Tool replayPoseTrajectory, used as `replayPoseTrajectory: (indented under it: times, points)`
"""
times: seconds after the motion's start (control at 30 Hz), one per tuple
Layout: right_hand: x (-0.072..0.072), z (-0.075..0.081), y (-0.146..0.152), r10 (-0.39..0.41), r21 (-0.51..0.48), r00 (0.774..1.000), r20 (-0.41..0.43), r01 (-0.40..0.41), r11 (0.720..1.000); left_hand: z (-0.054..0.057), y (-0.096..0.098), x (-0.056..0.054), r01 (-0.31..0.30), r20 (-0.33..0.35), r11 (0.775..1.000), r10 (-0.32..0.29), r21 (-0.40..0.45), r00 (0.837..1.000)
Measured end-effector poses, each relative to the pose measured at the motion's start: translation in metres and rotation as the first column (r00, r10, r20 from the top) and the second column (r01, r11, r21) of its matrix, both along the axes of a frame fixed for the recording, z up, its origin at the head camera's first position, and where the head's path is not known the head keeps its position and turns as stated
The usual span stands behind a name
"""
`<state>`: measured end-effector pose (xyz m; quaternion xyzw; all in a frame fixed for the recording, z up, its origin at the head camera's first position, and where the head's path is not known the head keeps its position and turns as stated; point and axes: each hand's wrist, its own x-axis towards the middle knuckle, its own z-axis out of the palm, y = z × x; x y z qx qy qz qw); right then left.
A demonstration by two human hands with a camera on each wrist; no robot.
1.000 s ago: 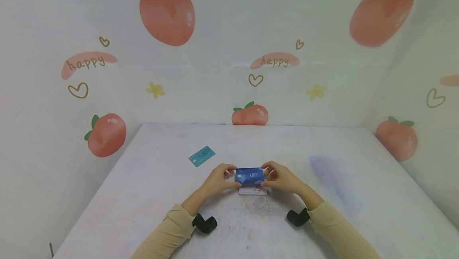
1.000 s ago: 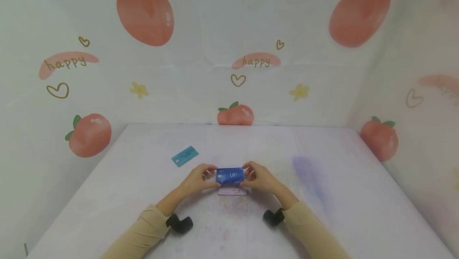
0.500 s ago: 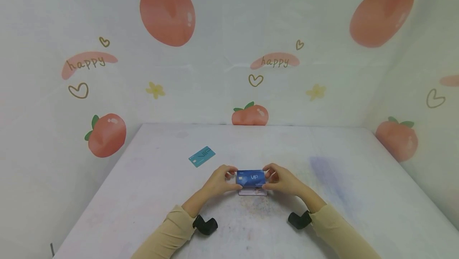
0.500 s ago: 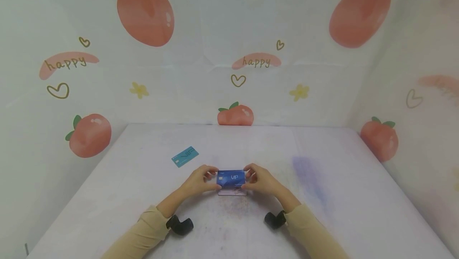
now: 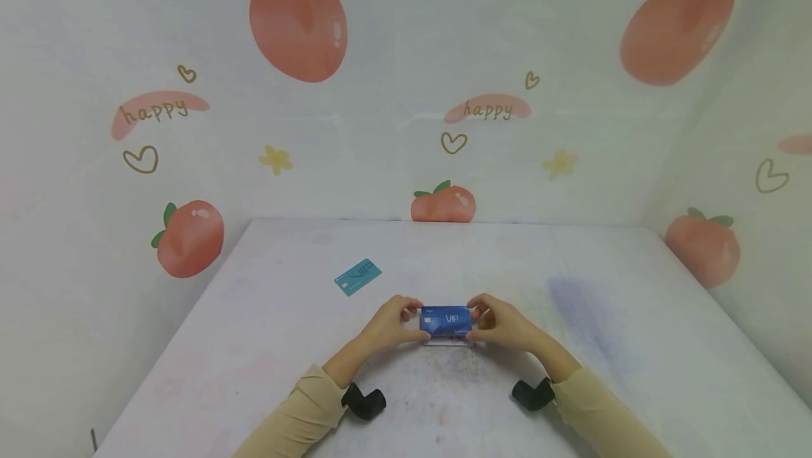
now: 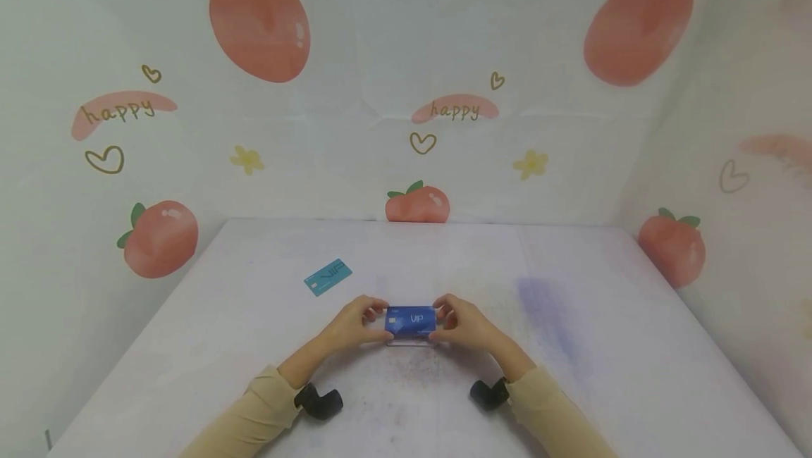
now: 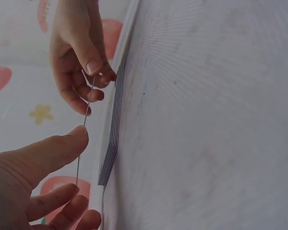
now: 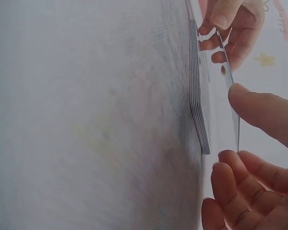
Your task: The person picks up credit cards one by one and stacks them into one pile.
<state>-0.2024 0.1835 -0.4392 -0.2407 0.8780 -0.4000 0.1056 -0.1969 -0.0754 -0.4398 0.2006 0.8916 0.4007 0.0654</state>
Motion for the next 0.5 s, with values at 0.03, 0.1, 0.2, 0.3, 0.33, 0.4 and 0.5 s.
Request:
replayPoseTrajectory:
  times: [0.03,0.1,0.2,0.3,0.33,0.4,0.5]
  points:
    - [0.0004,-0.0004,0.0002,0.0,0.0,1.0,0.001,0.0,1.0,0.0001,0.0001,0.0004,0.001,0.001,1.0,-0.001,0.0,1.0]
    - [0.0014,-0.0005,0.0007,0.005,0.002,1.0,0.0,-0.005,1.0,-0.0001,0.0005,0.0012,0.003,0.004,1.0,-0.003,-0.003,1.0]
    - [0.0022,-0.0007,0.0011,0.008,0.018,1.0,-0.006,-0.008,1.0,-0.0006,0.0011,0.0023,0.004,0.008,1.0,-0.004,-0.007,1.0]
    - [0.0023,-0.0014,0.0014,0.011,0.035,1.0,-0.017,-0.011,0.999,-0.0011,0.0018,0.003,0.008,0.005,1.0,-0.008,-0.01,1.0]
    - [0.0022,-0.0016,0.0016,0.012,0.041,1.0,-0.02,-0.011,0.999,-0.0012,0.0021,0.0031,0.009,0.004,1.0,-0.009,-0.01,1.0]
    - [0.0023,-0.002,0.0017,0.013,0.05,1.0,-0.027,-0.012,0.999,-0.0013,0.0025,0.0034,0.009,0.004,1.0,-0.009,-0.013,1.0]
    - [0.0029,-0.0022,0.0011,0.014,0.059,1.0,-0.027,-0.012,0.998,-0.0021,0.0029,0.0031,0.012,-0.001,1.0,-0.012,-0.021,1.0]
